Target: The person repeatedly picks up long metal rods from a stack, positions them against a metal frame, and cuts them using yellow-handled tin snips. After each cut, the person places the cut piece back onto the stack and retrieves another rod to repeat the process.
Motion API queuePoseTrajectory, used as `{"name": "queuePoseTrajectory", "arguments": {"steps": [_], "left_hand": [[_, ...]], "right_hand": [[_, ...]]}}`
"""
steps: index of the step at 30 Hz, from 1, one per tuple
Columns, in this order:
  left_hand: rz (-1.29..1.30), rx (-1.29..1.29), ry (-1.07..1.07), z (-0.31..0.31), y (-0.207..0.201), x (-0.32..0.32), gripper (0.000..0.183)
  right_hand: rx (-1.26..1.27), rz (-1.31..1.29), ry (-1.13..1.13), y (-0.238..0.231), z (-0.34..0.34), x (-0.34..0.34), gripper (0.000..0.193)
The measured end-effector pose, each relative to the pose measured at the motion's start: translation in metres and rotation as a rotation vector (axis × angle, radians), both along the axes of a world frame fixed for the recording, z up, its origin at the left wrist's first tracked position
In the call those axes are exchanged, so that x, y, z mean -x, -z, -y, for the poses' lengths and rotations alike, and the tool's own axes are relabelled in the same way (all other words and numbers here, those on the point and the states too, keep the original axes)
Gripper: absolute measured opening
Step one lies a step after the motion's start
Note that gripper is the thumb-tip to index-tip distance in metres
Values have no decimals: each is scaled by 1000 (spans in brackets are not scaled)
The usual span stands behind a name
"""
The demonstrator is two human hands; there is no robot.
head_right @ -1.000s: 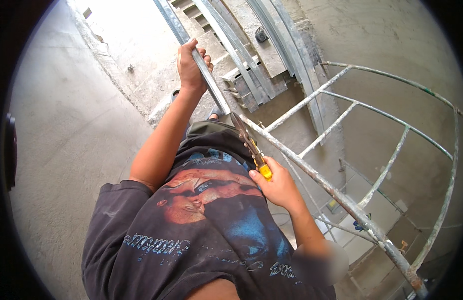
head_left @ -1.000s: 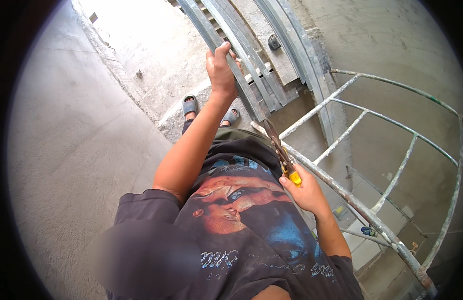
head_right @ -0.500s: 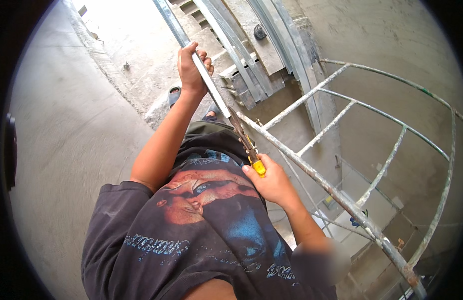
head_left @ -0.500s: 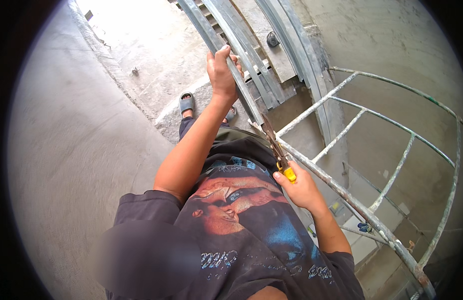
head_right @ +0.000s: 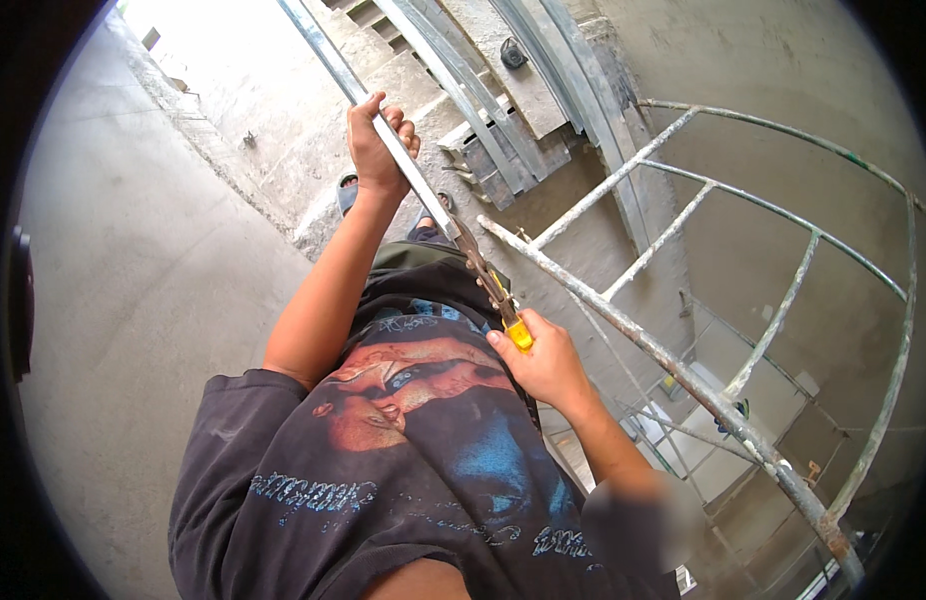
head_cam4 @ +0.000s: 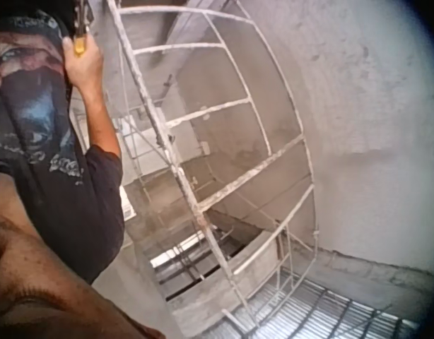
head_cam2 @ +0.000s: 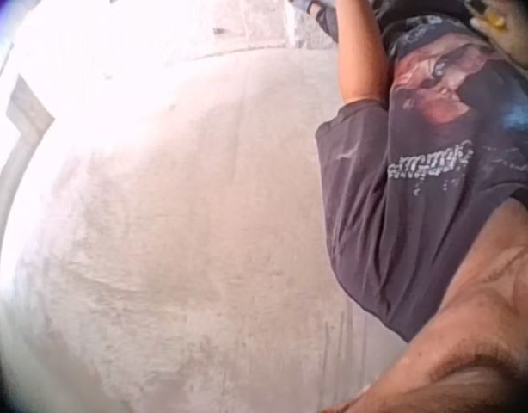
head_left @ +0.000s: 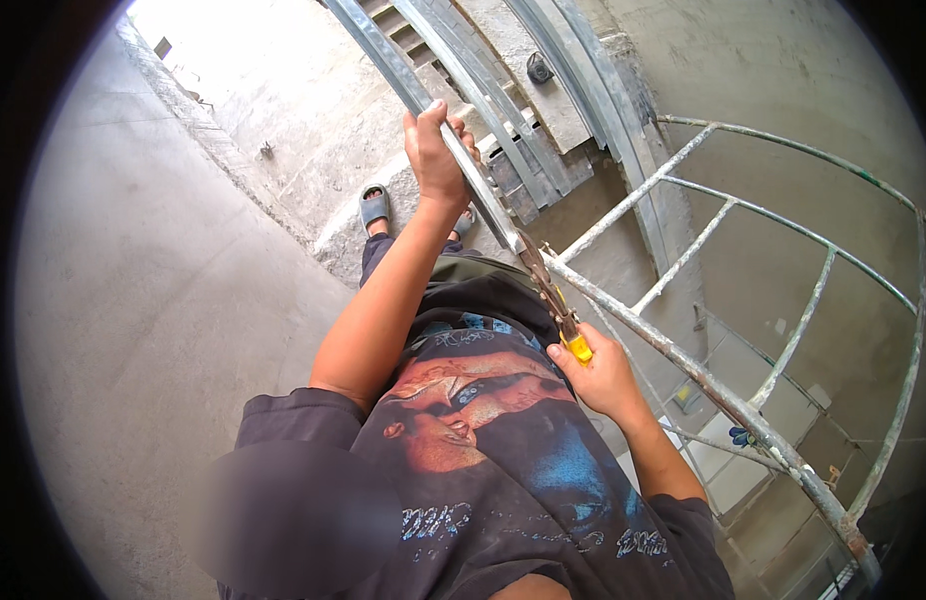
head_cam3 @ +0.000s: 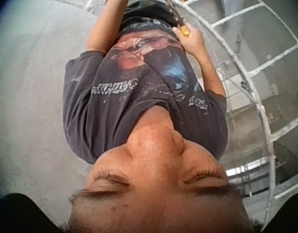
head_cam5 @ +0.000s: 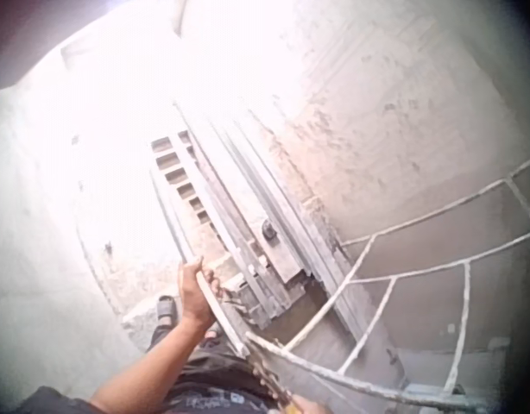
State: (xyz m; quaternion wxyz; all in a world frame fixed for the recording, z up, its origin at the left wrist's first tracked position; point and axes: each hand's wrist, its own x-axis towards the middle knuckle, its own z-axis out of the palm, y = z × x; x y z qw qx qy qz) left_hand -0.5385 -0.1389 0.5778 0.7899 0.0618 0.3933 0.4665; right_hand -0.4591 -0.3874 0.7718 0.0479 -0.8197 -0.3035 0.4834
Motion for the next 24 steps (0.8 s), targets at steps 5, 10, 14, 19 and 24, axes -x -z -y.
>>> {"name": "queuePoseTrajectory", "arguments": {"steps": [5, 10, 14, 19, 24], "left_hand": [[-23, 10, 22, -1, -7, 1, 32], [-40, 2, 40, -2, -4, 1, 31], [-64, 12, 37, -2, -5, 1, 30], [-88, 14, 41, -2, -3, 2, 29], [-125, 5, 41, -2, -3, 3, 30]], "right_hand": [[-4, -90, -30, -3, 19, -2, 50], [-24, -88, 29, 3, 18, 13, 54], [-47, -42, 72, 11, 14, 24, 59], [-105, 61, 41, 15, 14, 33, 66], [-124, 78, 50, 17, 14, 37, 66]]}}
